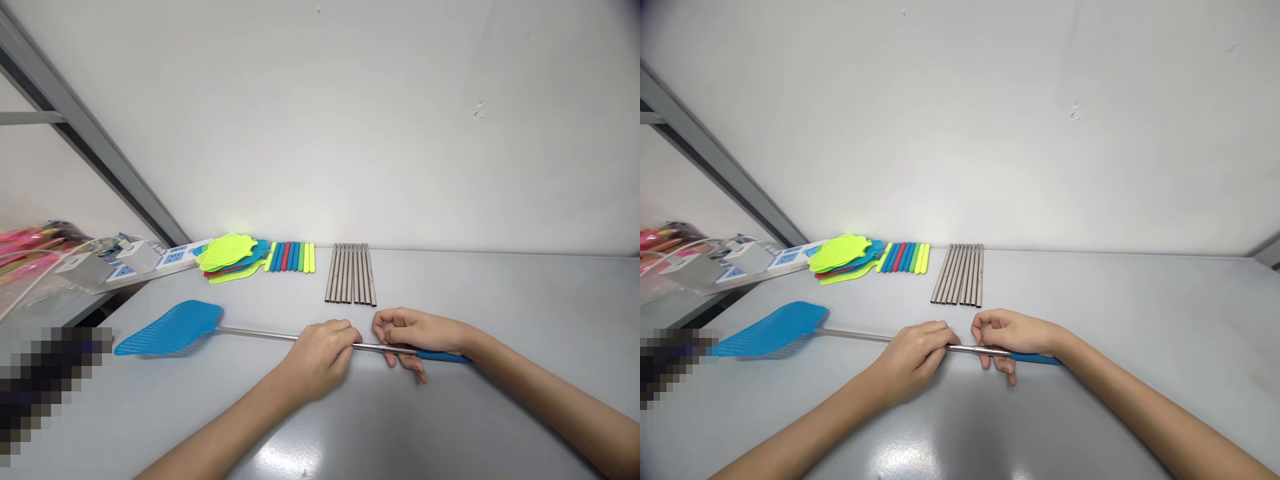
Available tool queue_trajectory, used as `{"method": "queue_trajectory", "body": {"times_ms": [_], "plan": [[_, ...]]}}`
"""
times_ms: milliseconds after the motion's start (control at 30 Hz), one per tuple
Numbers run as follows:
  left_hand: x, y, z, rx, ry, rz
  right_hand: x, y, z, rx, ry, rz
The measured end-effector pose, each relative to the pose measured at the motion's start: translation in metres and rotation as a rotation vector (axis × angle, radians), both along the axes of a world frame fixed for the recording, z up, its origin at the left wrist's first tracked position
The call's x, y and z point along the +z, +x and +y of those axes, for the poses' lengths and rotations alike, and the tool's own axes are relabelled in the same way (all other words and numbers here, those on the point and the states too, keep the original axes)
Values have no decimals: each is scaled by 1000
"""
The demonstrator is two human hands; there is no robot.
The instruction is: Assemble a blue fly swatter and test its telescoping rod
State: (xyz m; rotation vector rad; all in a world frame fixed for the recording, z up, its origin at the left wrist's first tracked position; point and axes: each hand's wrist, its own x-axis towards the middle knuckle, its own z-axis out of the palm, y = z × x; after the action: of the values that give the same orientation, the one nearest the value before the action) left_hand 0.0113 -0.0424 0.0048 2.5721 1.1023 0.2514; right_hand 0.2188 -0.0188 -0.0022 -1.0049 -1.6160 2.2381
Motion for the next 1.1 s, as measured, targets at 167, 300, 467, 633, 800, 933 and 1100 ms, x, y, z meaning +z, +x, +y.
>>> {"method": "queue_trajectory", "body": {"times_ms": [167, 300, 467, 633, 800, 933, 1100], "plan": [[0, 0, 0, 11, -5, -10, -1, -1, 0, -15, -21, 2], [0, 0, 0, 9, 8, -13, -3, -1, 1, -27, -45, 14], [1, -1, 1, -8, 25, 8, -3, -1, 1, -25, -23, 12], [4, 0, -2, -42, 51, 4, 1, -1, -1, 6, 13, -3], [2, 2, -3, -18, 135, 52, 6, 1, -2, 56, 101, -70], [0, 3, 0, -45, 188, 120, 7, 2, 0, 101, 130, -169], [1, 1, 4, -58, 229, 168, 8, 2, 0, 132, 111, -197]]}}
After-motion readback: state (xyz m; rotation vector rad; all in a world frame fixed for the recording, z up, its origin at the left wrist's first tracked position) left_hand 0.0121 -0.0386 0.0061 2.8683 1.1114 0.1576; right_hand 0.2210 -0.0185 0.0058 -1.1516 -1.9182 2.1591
